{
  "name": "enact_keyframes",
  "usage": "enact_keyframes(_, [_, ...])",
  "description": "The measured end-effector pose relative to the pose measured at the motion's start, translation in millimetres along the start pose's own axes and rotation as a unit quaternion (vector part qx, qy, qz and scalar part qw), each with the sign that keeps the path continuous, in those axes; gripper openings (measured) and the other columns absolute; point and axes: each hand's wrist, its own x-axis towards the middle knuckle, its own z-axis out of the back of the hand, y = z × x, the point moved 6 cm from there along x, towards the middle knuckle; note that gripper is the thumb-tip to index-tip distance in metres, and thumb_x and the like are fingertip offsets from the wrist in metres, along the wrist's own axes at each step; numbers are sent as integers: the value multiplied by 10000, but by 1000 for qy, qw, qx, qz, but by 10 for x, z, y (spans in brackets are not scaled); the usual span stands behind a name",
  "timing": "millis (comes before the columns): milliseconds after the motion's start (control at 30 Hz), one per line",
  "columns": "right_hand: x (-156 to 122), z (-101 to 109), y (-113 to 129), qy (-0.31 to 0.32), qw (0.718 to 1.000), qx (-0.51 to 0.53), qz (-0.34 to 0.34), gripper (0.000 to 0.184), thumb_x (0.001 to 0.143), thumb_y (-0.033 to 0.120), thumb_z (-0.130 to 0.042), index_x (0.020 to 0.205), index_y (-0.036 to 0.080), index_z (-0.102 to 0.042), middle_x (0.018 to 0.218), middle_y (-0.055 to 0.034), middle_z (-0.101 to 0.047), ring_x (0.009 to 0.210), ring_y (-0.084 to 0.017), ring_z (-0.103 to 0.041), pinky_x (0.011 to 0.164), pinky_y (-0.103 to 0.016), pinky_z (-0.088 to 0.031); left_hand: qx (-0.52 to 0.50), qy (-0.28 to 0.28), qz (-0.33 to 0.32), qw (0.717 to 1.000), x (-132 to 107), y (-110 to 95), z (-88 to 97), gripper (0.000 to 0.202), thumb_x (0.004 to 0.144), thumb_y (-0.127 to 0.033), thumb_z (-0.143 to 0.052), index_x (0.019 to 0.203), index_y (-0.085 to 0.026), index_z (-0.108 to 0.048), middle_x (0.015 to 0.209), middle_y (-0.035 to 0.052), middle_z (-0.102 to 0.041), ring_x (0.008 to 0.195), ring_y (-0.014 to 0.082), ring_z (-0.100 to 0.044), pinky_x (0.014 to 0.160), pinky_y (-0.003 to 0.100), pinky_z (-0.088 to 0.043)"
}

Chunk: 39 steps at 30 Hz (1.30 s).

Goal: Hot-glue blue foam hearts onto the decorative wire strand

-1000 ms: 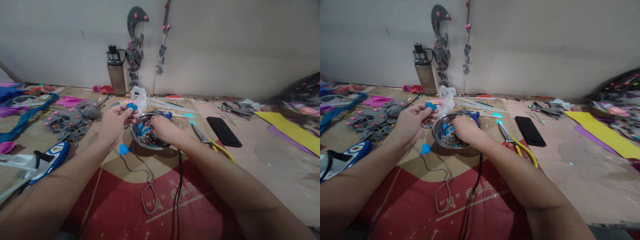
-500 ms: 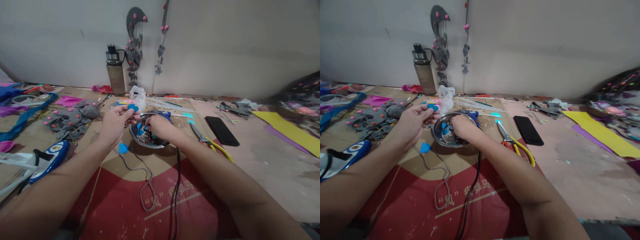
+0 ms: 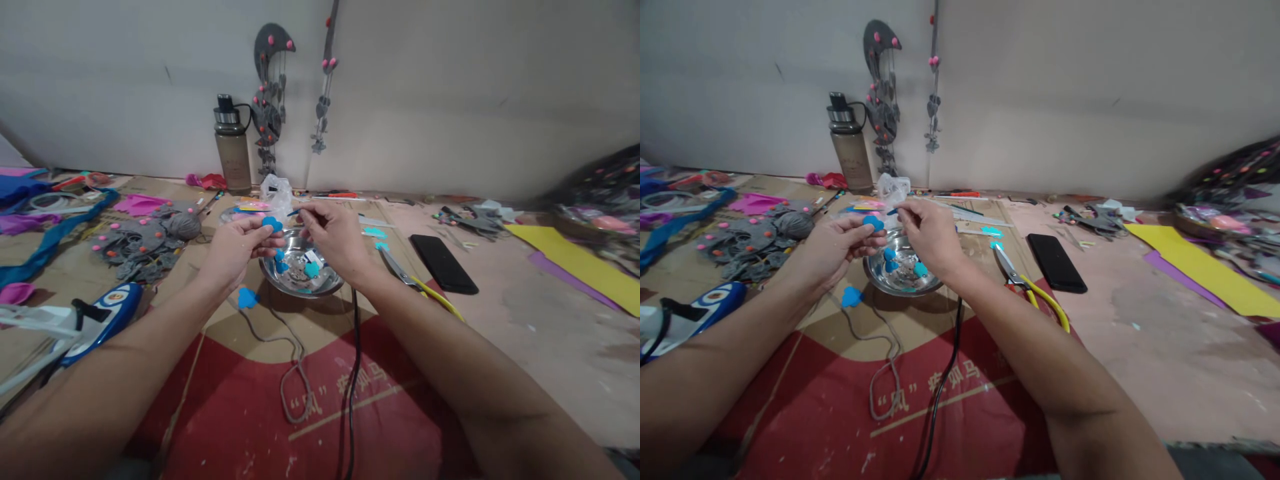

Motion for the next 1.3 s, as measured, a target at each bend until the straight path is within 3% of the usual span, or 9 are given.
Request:
enact_keyframes(167, [-97,-102,176,26,998,16,50,262,914,282,-474,1069,239,-681,1056,-41,-698,972,-173,-623,880,-338,-452,5,28,0,1000,0,25,-6,179,680,-241,-748,799,-122,-687,725,68,-712,636,148,-686,519,192,-510])
enact_keyframes(300, [-142,-145,194,23,997,10,76,223,903,257,-501,1001,230,-699,1027,-38,-702,967,-166,-618,899,-332,-443,-5,46,2,999,-15,43,-26,187,685,-257,-751,806,-127,-694,760,70,-719,660,145,-689,536,190,-518])
enact_keyframes(467, [-131,-121,98,-7,999,35,32,303,854,222,-563,1144,248,-645,988,-33,-676,880,-157,-601,820,-320,-469,-13,53,3,999,-22,53,-52,135,724,-215,-719,816,-123,-681,787,78,-718,687,155,-698,552,199,-529])
enact_keyframes(733, [-101,-197,-84,-6,983,170,-74,158,818,284,-582,928,197,-655,853,-17,-672,749,-131,-596,694,-285,-486,3,42,-17,999,-25,29,-58,94,760,-193,-682,828,-128,-672,777,73,-719,685,150,-696,556,198,-532])
enact_keyframes(1067, [-106,-187,-112,-56,974,194,-100,106,767,258,-624,811,162,-630,755,1,-641,665,-104,-543,641,-256,-449,12,68,-27,997,-59,35,-122,226,733,-253,-718,923,-134,-694,917,91,-724,782,181,-701,607,234,-555])
enact_keyframes(1300, [-115,-249,-128,-41,963,232,-128,126,759,283,-633,792,162,-625,778,-12,-644,677,-112,-537,664,-272,-443,11,72,-36,997,-65,16,-143,235,720,-264,-731,911,-130,-701,930,89,-721,780,178,-695,604,232,-555])
